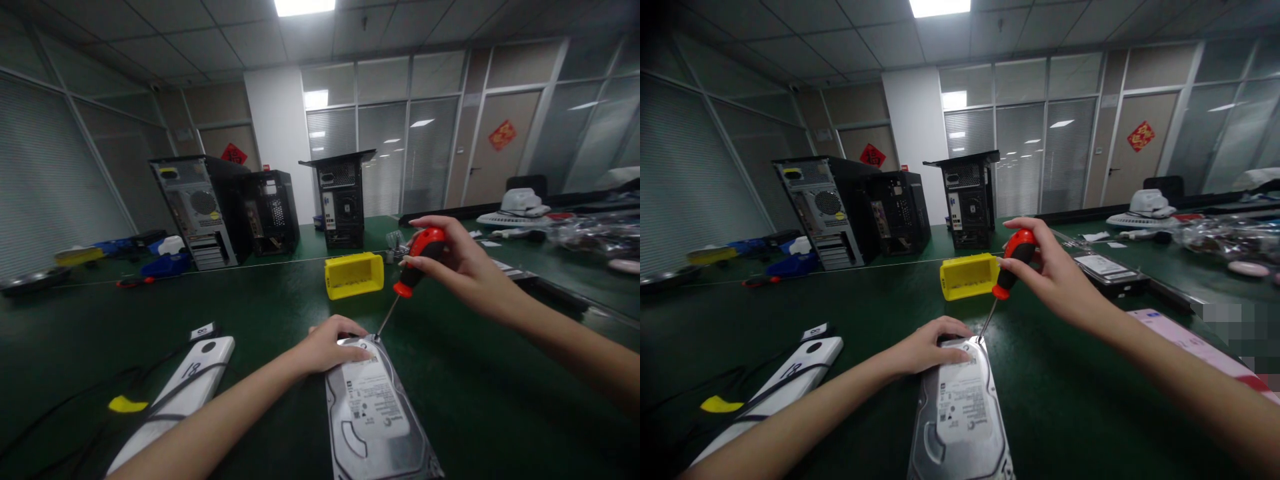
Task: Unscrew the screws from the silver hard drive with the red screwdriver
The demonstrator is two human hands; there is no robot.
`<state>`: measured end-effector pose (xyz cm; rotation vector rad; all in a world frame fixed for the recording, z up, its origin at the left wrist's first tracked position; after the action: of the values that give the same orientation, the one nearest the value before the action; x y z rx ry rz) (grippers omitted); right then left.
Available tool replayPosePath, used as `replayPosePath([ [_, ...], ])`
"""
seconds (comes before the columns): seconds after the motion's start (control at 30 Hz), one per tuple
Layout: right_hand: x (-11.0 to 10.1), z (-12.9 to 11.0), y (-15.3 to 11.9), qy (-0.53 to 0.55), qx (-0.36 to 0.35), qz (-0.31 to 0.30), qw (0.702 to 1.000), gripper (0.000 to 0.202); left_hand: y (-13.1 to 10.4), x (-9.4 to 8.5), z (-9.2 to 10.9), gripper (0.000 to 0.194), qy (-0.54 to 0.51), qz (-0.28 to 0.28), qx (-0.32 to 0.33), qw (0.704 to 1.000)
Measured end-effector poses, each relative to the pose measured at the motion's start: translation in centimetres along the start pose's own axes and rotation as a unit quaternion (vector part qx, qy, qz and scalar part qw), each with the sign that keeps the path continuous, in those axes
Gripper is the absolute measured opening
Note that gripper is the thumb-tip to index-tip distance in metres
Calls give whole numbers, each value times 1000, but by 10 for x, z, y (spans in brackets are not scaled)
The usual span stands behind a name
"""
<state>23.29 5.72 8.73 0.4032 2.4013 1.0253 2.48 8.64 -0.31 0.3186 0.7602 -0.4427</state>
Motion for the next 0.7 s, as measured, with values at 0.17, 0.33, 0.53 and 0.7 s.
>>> replayPosePath([
  [0.17,2,-6,-1,0,-3,-10,1000,56,1,0,0,40,-1,0,2,1000],
  [0.33,2,-10,-3,12,-11,-21,1000,56,1,2,-1,39,-8,2,8,1000],
  [0.53,3,-11,-3,9,-33,-29,999,55,2,3,-3,39,-16,-2,8,1000],
  [0.7,3,-12,-4,-2,-41,-28,999,54,2,3,-3,41,-5,-7,3,1000],
])
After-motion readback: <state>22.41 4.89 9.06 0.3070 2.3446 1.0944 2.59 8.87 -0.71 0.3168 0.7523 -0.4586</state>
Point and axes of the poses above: each hand's wrist, its own y-axis towards the middle knuckle, its own x-axis out of the palm, z = x × y, the point moved 4 cm from there along y, towards the middle knuckle, and after that the axes turned 13 degrees about z, right-handed, at the moved point
